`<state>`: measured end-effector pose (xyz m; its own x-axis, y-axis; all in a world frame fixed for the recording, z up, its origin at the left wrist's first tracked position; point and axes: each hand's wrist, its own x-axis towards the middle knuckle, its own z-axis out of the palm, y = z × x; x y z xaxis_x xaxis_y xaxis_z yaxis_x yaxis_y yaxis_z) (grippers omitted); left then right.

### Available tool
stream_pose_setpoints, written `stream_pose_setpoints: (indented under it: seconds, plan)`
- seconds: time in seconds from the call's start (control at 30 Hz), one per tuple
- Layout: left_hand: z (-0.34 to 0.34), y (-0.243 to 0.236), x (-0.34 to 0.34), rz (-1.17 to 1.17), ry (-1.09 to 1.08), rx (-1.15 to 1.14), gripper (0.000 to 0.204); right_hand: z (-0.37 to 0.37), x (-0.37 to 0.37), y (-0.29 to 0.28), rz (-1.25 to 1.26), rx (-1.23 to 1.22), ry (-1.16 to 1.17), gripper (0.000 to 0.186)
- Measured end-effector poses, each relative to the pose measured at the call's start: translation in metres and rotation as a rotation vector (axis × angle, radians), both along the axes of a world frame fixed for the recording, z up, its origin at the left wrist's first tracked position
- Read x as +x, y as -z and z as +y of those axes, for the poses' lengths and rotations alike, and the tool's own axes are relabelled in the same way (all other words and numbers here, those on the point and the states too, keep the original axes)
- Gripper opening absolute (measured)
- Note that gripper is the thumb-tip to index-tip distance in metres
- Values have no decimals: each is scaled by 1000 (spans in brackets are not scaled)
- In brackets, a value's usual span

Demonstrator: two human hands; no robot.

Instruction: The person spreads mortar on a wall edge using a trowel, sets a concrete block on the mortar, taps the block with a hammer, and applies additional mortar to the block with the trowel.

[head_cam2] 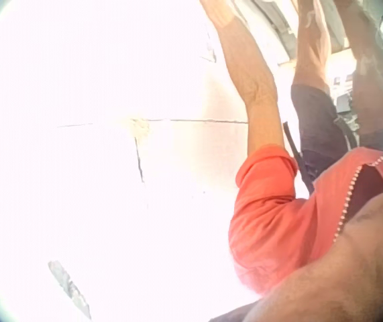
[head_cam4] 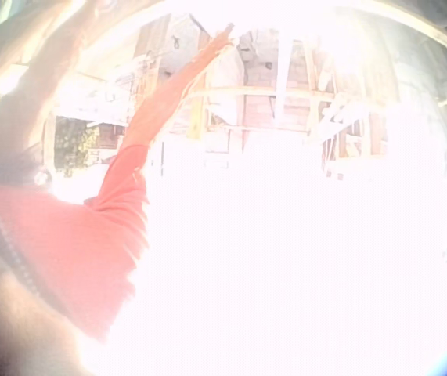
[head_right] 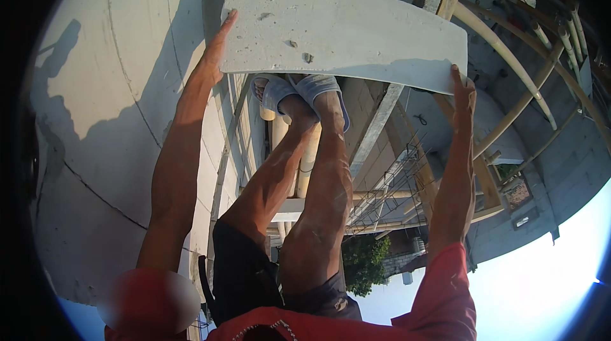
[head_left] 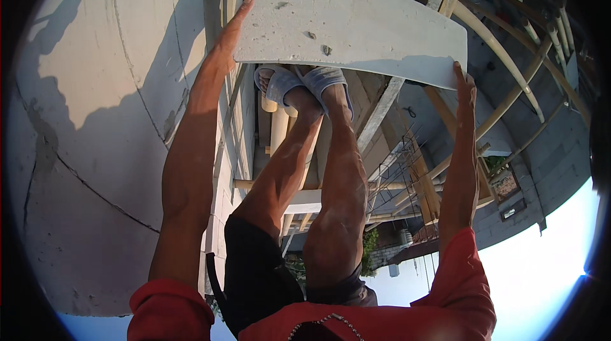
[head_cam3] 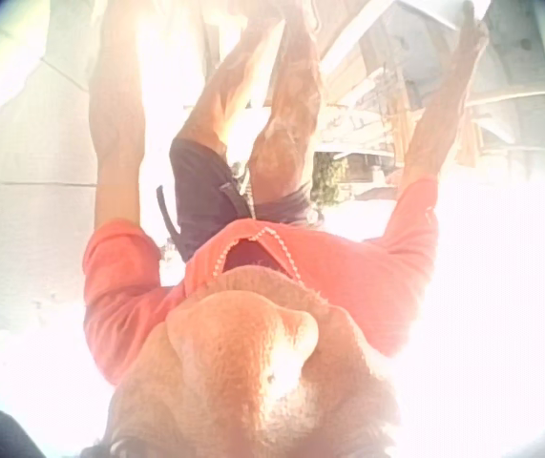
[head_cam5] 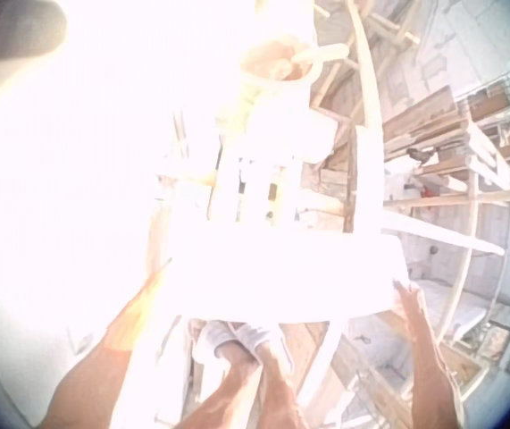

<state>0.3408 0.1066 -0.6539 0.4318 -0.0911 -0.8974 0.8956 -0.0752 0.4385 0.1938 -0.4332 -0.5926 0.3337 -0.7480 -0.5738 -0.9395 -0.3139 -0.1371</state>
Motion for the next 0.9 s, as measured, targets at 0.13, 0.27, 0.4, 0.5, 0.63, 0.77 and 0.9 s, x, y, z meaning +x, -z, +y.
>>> stream_pose_setpoints:
  seconds: [0.13, 0.27, 0.4, 0.5, 0.63, 0.77, 0.9]
  plan:
    - [11, -46, 57, 256, -1, -85, 97, -18, 67, -13, 39, 7, -192, 85]
    - [2, -53, 86, 312, -46, -16, 83, -47, 107, 9, 168, -201, -498, 87]
    - [-17, -26, 99, 407, -108, 63, 74, -84, 107, 12, 196, -232, -705, 88]
    - [22, 1, 110, 359, -242, 106, 67, 22, 115, -2, 114, -223, -886, 100]
    - [4, -6, 128, 468, -231, 196, 60, 68, 123, -54, 92, -422, -1285, 110]
    - [-27, -6, 132, 446, -242, 148, 49, 47, 146, -67, 100, -426, -1431, 123]
    - [60, 20, 134, -201, 155, 392, 54, 83, 176, -38, 49, -310, -1465, 122]
